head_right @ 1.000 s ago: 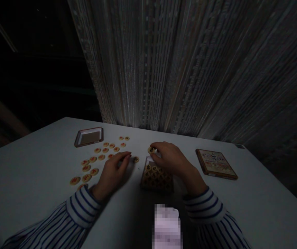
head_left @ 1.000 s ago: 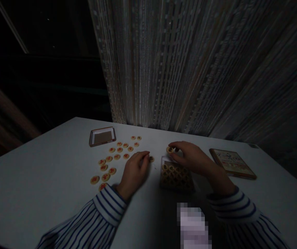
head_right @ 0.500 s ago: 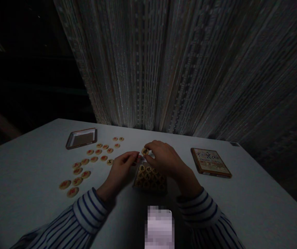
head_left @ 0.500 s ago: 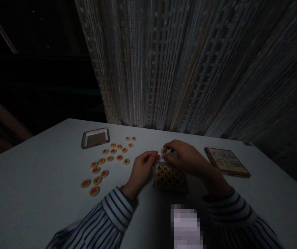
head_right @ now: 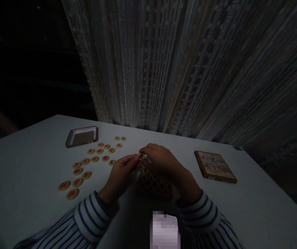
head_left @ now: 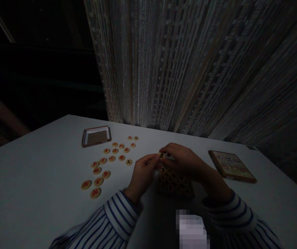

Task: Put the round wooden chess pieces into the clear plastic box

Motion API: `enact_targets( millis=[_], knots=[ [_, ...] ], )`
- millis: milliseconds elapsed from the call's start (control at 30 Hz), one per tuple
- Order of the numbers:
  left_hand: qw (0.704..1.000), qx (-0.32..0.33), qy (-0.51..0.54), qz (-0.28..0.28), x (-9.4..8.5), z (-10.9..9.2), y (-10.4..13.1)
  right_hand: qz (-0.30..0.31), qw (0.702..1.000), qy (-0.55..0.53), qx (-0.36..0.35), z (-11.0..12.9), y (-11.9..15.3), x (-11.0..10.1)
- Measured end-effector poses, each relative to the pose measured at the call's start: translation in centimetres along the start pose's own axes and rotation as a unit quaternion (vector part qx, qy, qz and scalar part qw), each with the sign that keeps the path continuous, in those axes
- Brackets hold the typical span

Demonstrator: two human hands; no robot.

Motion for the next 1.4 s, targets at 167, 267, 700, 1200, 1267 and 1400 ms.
enact_targets(
  millis=[167, 267, 700, 1200, 1267, 1400],
  knots=[
    [1.0, 0.002, -0.013, 0.012, -0.1, 0.1, 0.0, -0.022, 1.0, -0.009, -0.019, -0.2, 0.2, 0.7],
    [1.0, -0.007, -0.007, 0.004, -0.2, 0.2, 0.0, -0.027, 0.999, -0.015, -0.014, -0.4, 0.2, 0.9],
    [0.999, -0.02, 0.037, 0.024, -0.1, 0.4, 0.1, -0.017, 1.0, -0.001, -0.022, -0.1, 0.2, 0.5],
    [0.995, 0.035, -0.092, -0.036, -1.2, 0.8, -0.4, 0.019, 0.999, 0.034, 0.01, -0.8, 0.3, 1.1],
    [0.988, 0.051, -0.137, -0.039, -1.5, 1.1, -0.6, 0.027, 0.999, 0.037, 0.017, -1.0, 0.4, 1.4],
    [0.96, 0.103, -0.26, -0.024, -1.5, 0.7, -0.2, 0.048, 0.998, 0.047, 0.021, -1.5, 0.4, 2.0]
  ],
)
Point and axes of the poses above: each hand's wrist, its own y-axis away from the middle knuckle, its own x-axis out of the palm, z = x × y, the point moved 4 cm from there along -y, towards the middle knuckle, and after that the axes turned 14 degrees about y, right-handed, at the moved point
